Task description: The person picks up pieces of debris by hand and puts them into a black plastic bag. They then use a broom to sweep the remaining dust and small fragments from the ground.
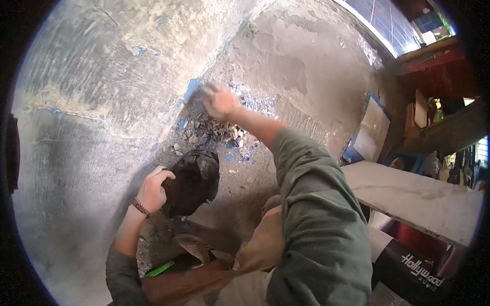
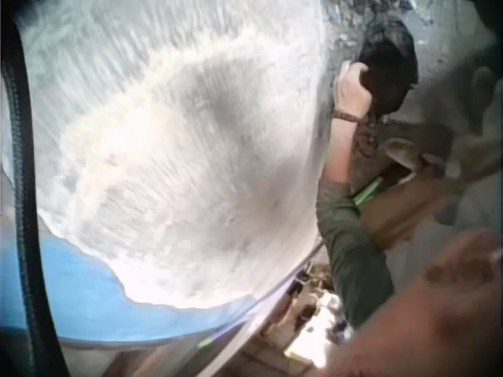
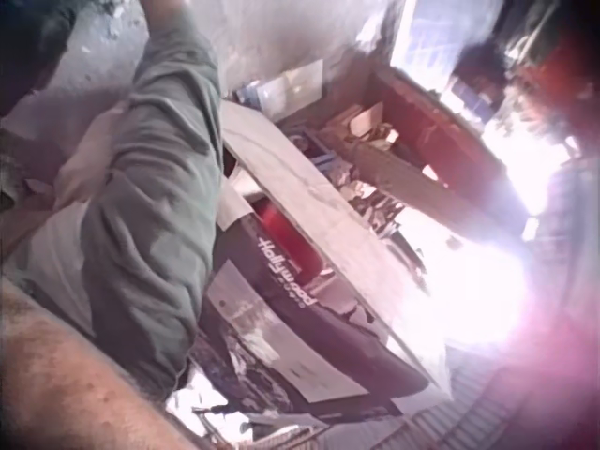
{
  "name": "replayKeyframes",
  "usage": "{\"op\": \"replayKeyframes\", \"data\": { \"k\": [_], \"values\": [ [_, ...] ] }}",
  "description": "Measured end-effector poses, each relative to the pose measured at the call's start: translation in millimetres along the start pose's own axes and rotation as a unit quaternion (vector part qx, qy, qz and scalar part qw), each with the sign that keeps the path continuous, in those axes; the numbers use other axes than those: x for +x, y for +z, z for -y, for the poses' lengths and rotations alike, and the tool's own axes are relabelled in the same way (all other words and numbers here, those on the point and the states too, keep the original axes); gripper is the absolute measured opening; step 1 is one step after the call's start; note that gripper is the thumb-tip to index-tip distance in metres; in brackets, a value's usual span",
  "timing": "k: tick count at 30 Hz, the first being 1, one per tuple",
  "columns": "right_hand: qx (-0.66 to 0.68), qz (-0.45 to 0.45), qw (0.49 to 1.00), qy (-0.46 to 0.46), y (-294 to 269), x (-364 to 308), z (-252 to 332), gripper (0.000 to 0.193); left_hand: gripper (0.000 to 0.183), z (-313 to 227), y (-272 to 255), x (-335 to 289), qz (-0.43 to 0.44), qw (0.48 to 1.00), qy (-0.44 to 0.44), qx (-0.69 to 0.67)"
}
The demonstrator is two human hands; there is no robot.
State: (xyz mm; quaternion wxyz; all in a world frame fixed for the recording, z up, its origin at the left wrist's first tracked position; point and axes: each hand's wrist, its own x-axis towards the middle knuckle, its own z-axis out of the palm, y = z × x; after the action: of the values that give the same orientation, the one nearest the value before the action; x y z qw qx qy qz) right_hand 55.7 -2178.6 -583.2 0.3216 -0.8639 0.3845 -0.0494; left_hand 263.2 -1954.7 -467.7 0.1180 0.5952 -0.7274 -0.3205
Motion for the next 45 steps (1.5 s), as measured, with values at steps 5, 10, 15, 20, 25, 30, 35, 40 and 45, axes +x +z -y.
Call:
{"op": "replayKeyframes", "data": {
  "k": [5,10,15,20,25,30,35,40,45],
  "values": [
    [-0.097,-0.113,0.988,0.052,11,10,-25,0.063,0.034,2,4,9,-0.018,1.000,0.008,-0.023],
    [0.040,-0.072,0.996,0.022,-1,-28,15,0.071,0.034,7,3,4,-0.022,0.999,-0.027,-0.026],
    [0.023,-0.220,0.942,0.253,-27,-97,-45,0.079,0.023,3,3,20,-0.121,0.992,0.021,0.042],
    [0.000,-0.303,0.928,0.215,36,-93,-63,0.079,0.015,-15,17,62,-0.201,0.977,0.068,0.029],
    [0.111,-0.312,0.930,0.160,25,-100,-38,0.076,0.029,-14,31,125,-0.151,0.987,-0.061,-0.006],
    [0.038,-0.275,0.945,0.173,47,-132,-47,0.086,0.044,-22,44,154,-0.093,0.990,-0.100,0.016],
    [0.063,-0.342,0.925,0.151,41,-105,-34,0.088,0.075,-7,79,199,-0.012,0.950,-0.310,0.037],
    [0.078,-0.333,0.931,0.130,45,-90,-32,0.090,0.085,-1,118,219,-0.077,0.920,-0.379,-0.053],
    [0.053,-0.270,0.960,0.062,39,-78,-17,0.119,0.078,22,105,216,-0.020,0.942,-0.250,-0.222]
  ]
}}
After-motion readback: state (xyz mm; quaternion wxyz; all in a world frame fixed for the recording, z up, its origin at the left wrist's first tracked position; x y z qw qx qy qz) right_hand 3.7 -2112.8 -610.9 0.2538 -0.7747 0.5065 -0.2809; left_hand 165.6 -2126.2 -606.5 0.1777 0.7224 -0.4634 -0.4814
